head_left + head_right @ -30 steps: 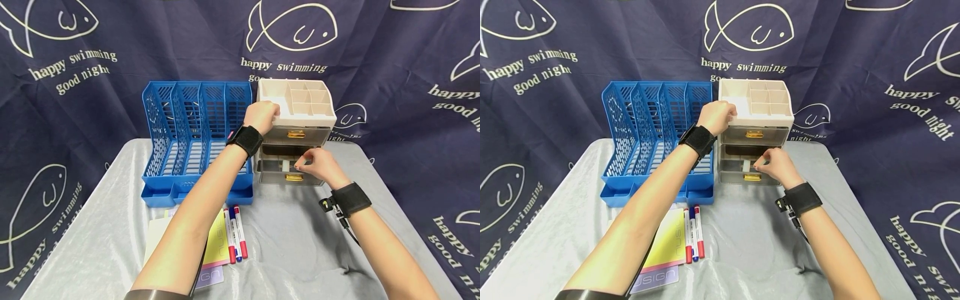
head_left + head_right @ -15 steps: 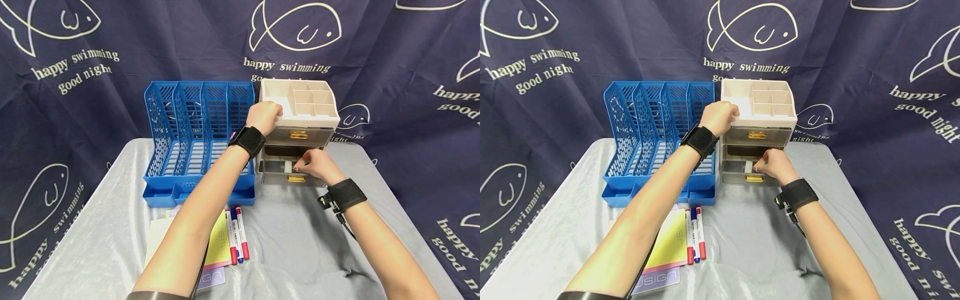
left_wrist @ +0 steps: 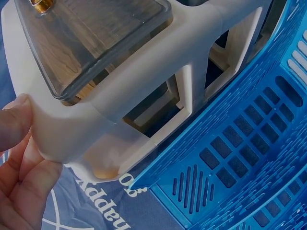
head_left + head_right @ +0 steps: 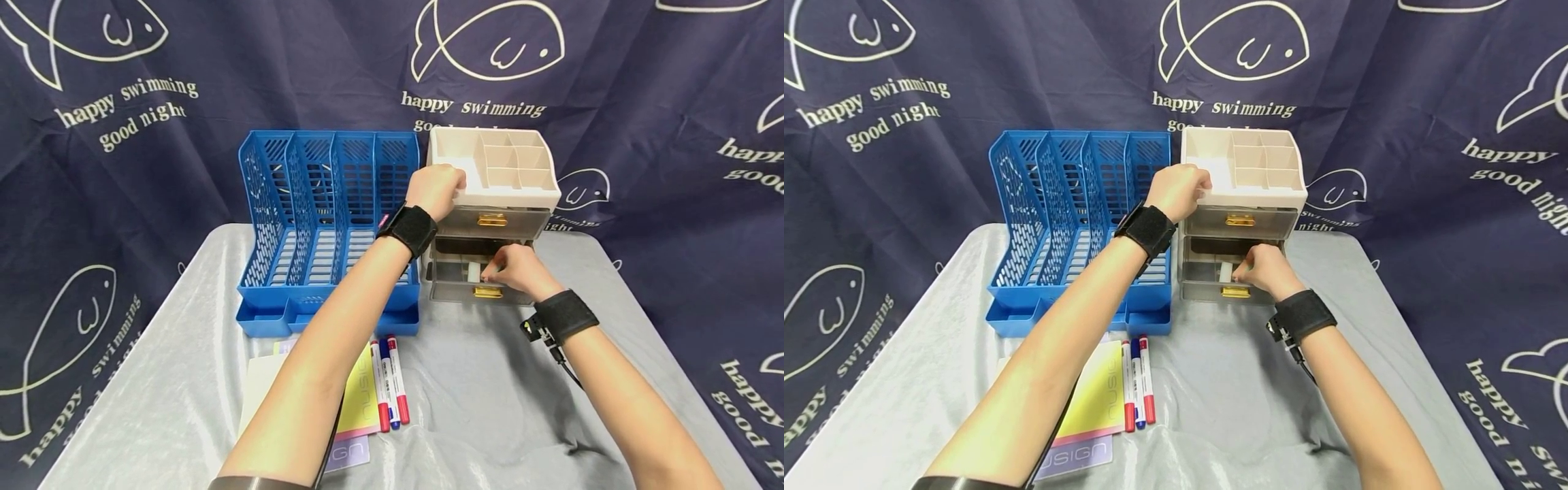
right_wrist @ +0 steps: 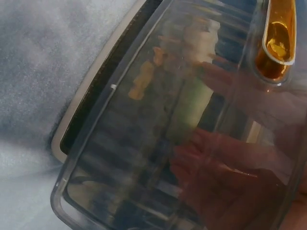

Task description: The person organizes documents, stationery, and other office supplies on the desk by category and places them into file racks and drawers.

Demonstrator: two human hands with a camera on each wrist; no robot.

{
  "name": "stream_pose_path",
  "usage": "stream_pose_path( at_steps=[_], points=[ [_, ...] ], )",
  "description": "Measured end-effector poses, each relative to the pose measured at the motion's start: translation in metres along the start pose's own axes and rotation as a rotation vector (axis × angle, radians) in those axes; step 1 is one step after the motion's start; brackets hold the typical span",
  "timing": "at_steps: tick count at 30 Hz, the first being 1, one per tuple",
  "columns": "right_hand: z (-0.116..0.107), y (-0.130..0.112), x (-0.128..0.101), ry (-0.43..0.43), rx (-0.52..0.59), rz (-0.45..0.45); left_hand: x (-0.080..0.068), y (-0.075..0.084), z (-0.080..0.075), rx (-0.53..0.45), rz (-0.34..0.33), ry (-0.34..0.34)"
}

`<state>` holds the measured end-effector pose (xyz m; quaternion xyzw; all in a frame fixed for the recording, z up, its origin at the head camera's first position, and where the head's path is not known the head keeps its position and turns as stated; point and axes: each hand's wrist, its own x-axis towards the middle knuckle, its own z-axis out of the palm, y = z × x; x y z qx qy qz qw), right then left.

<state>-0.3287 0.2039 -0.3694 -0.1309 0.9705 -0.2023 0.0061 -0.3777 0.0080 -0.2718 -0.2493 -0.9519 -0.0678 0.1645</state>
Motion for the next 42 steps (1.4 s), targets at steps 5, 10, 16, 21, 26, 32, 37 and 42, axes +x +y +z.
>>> stream_pose_path(
  at_steps=[5, 10, 16, 21, 26, 32, 37, 42],
  points=[
    [-0.0012, -0.0007, 0.0013, -0.026, -0.009, 0.002, 0.0005, 0.0005, -0.0013, 0.001, -0.005, 0.001],
    [-0.0014, -0.0013, 0.003, -0.035, -0.025, 0.01, -0.0001, 0.0006, -0.0035, -0.003, -0.004, 0.0],
    [-0.0016, -0.0037, 0.0039, -0.031, -0.07, -0.013, -0.0012, 0.0007, -0.0056, -0.007, -0.008, 0.001],
    [-0.0018, -0.0057, 0.0036, -0.031, -0.1, -0.018, -0.0011, 0.0013, -0.0057, -0.014, -0.007, 0.01],
    [-0.001, -0.0054, 0.0049, -0.043, -0.093, -0.002, -0.0018, 0.0025, -0.0056, -0.022, -0.004, 0.015],
    [-0.0004, -0.0033, 0.0048, -0.04, -0.103, -0.005, -0.0021, 0.0035, -0.0051, -0.023, -0.006, 0.01],
    [-0.0005, -0.0015, 0.0036, -0.04, -0.1, 0.008, -0.0018, 0.0046, -0.0043, -0.019, -0.004, 0.011],
    [-0.0011, -0.0001, 0.002, -0.028, -0.083, 0.006, -0.0014, 0.0044, -0.004, -0.017, -0.009, 0.013]
  ],
)
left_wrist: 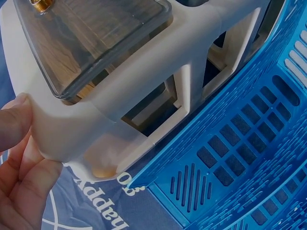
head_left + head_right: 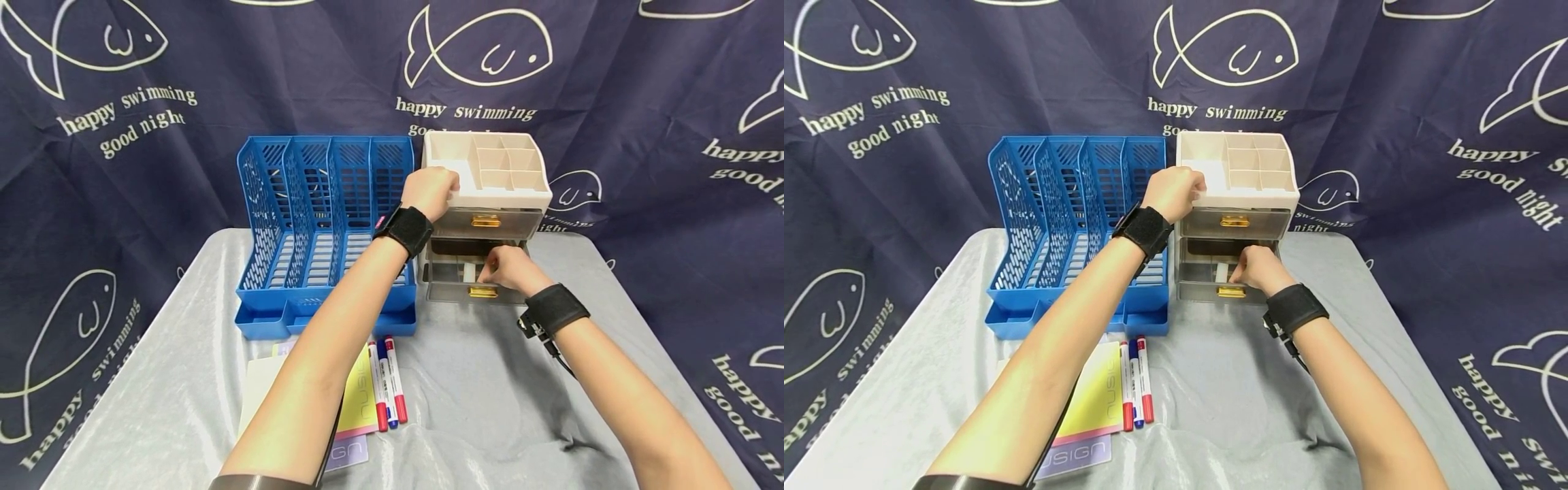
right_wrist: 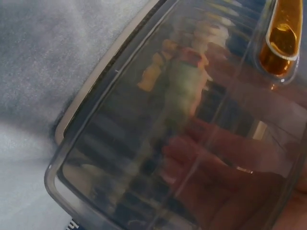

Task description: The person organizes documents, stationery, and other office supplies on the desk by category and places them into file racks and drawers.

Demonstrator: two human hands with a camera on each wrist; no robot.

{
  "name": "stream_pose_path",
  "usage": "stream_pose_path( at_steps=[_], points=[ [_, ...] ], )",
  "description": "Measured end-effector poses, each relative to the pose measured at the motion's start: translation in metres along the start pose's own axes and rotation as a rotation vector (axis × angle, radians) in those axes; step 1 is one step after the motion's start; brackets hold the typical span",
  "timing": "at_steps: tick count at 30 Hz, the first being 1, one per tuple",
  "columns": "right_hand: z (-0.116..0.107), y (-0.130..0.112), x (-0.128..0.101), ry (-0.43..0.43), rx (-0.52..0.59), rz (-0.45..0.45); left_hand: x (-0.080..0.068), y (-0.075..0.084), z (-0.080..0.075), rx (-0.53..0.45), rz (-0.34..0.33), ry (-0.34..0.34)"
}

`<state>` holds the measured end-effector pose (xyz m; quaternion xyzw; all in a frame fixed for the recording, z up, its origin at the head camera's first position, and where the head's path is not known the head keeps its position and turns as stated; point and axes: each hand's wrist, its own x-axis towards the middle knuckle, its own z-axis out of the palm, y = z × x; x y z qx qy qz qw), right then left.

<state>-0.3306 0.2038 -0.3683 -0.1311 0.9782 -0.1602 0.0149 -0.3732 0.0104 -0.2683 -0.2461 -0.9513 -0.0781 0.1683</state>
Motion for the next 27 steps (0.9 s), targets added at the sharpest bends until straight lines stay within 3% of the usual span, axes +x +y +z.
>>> stream_pose_path(
  at_steps=[12, 27],
  points=[
    [-0.006, -0.003, -0.014, 0.12, 0.063, -0.054, 0.001, -0.002, 0.002, -0.005, -0.001, 0.01],
    [-0.022, -0.019, -0.043, 0.269, 0.049, -0.206, 0.001, -0.002, 0.002, -0.01, 0.005, 0.009]
  ],
)
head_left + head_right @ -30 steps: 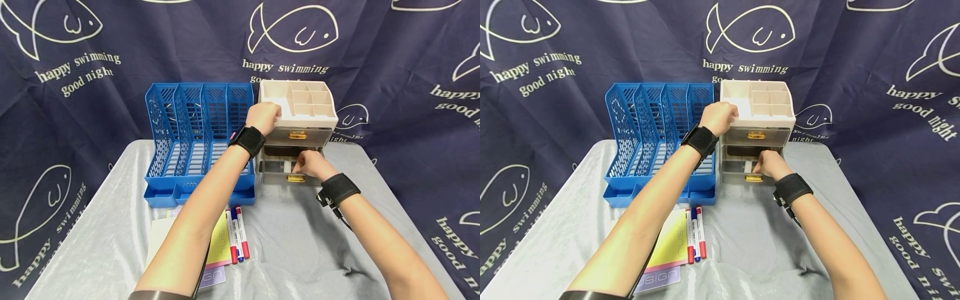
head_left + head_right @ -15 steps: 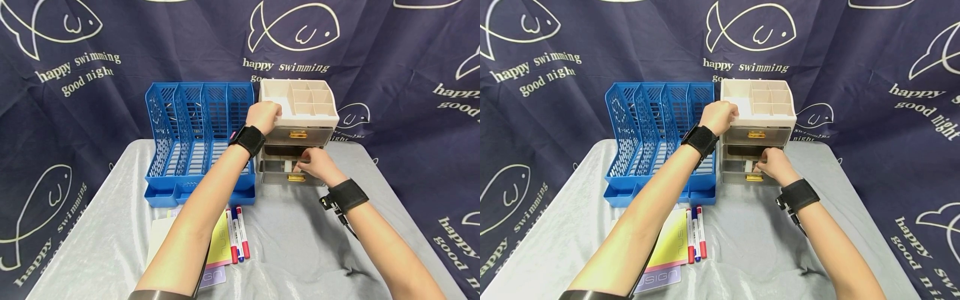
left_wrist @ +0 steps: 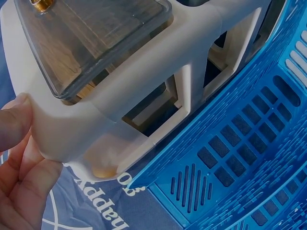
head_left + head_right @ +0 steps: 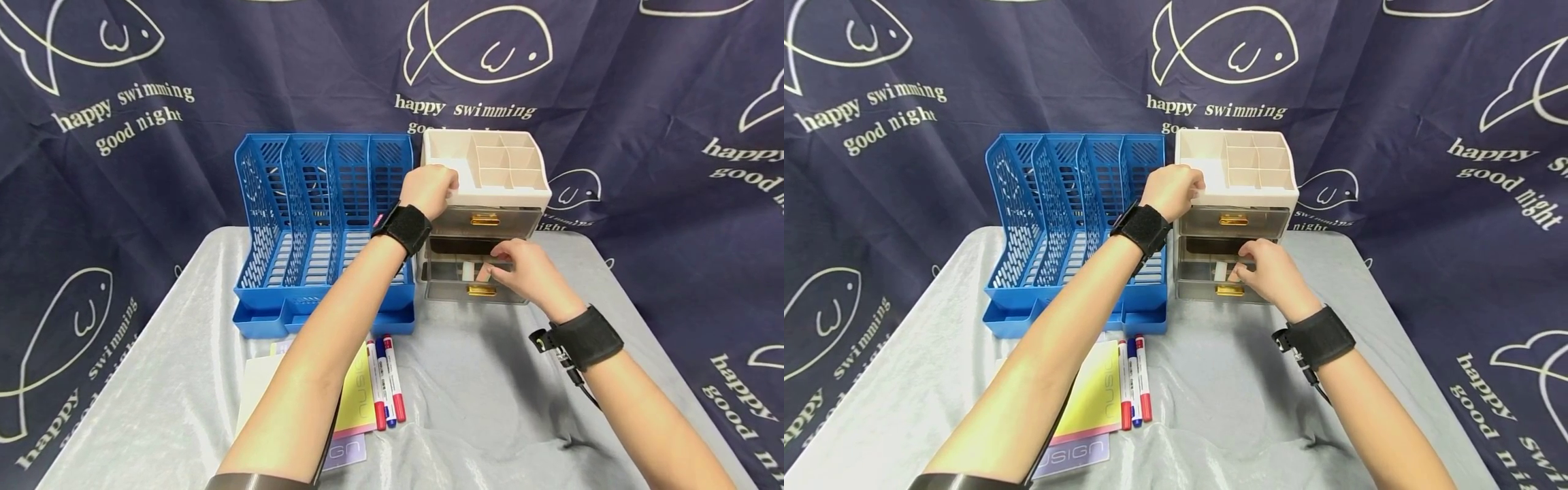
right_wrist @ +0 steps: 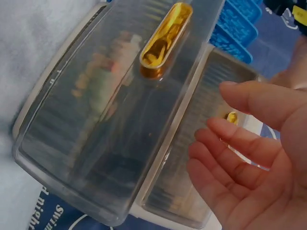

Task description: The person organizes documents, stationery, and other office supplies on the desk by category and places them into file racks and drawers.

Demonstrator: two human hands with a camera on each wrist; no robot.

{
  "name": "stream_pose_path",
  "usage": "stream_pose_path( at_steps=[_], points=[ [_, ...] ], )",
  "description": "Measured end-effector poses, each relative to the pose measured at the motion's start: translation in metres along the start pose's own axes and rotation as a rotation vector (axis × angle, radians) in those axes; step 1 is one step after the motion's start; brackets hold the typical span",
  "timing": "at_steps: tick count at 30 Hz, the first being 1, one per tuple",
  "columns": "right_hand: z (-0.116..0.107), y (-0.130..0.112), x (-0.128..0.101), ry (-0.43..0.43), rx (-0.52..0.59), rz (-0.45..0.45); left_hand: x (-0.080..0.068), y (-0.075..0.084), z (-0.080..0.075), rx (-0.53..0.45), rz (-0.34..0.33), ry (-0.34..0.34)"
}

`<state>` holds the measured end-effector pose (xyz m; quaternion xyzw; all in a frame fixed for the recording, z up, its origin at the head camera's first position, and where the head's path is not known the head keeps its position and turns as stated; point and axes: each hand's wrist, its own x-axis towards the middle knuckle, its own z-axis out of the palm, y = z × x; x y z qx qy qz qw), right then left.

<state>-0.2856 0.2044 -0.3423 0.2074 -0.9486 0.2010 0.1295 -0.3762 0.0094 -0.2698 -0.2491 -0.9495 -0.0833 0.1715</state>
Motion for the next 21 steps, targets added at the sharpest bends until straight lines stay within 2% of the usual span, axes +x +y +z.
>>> stream_pose_path(
  at_steps=[9, 21],
  points=[
    [0.01, -0.022, -0.019, 0.057, 0.002, -0.091, 0.001, 0.0, 0.002, -0.006, 0.003, 0.005],
    [0.029, -0.03, -0.042, 0.12, -0.082, -0.127, 0.001, -0.002, 0.003, -0.005, 0.006, 0.008]
  ],
)
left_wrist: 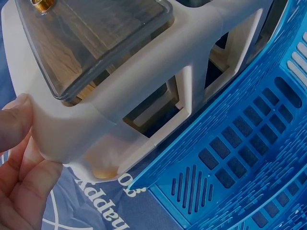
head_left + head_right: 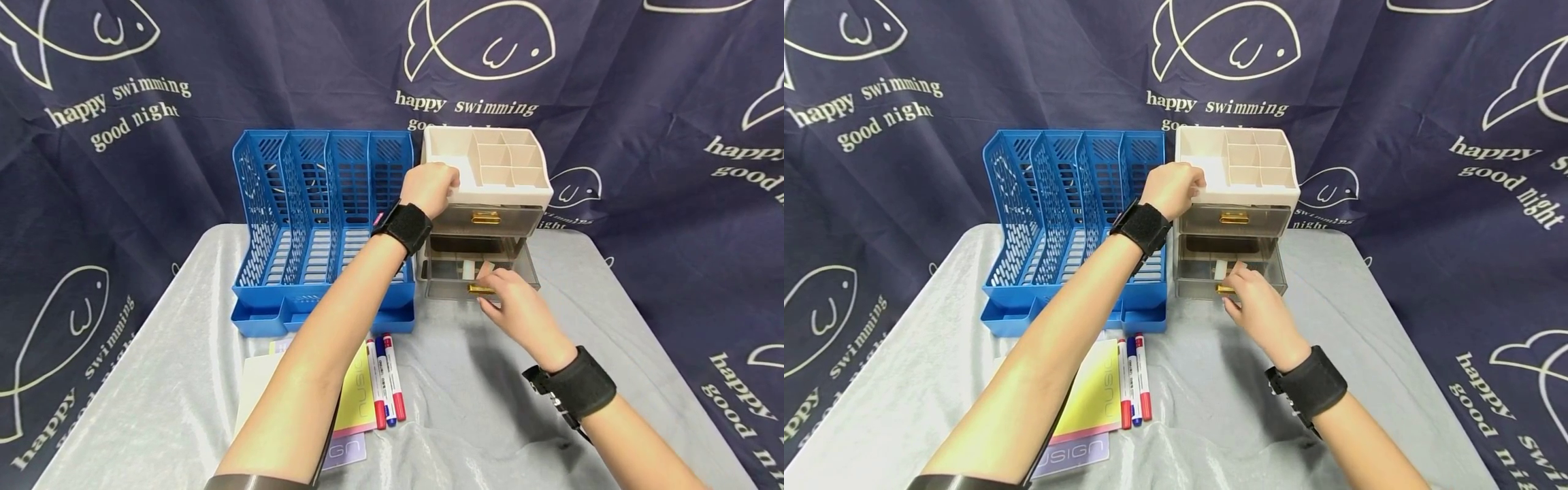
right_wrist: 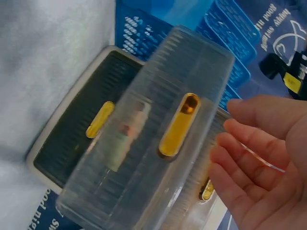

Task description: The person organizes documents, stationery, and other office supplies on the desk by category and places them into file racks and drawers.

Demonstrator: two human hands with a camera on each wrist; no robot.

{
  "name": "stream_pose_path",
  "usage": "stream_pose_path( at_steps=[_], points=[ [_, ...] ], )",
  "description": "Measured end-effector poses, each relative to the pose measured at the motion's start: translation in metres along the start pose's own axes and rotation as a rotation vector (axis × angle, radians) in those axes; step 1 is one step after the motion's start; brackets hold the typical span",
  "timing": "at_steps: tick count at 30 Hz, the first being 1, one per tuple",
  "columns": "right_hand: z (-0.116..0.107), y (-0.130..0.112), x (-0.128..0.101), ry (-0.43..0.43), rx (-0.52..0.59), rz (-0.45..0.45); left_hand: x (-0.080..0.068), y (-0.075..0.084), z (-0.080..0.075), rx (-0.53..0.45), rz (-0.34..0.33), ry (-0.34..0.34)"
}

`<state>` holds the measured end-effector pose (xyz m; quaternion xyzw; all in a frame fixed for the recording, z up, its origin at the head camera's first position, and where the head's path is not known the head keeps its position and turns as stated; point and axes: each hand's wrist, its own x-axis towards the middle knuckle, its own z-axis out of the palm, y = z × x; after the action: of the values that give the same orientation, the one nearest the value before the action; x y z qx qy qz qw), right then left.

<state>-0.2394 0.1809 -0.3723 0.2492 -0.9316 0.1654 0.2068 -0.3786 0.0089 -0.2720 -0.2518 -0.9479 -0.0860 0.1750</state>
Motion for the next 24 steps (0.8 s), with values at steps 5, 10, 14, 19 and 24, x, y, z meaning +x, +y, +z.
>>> stream_pose_path(
  at_steps=[5, 10, 14, 19, 24],
  points=[
    [0.008, -0.002, -0.004, 0.001, -0.019, -0.003, 0.0, 0.0, 0.0, 0.0, -0.004, -0.004],
    [0.02, 0.0, -0.008, 0.087, -0.071, -0.059, -0.001, 0.0, 0.0, -0.005, -0.005, 0.0],
    [0.028, 0.003, -0.009, 0.168, -0.133, -0.104, -0.001, 0.0, 0.0, -0.004, -0.005, -0.001],
    [0.035, 0.007, -0.012, 0.217, -0.16, -0.135, -0.001, 0.001, -0.001, -0.005, -0.001, -0.007],
    [0.04, 0.01, -0.013, 0.251, -0.165, -0.165, -0.001, 0.002, -0.002, -0.002, -0.003, -0.007]
  ],
)
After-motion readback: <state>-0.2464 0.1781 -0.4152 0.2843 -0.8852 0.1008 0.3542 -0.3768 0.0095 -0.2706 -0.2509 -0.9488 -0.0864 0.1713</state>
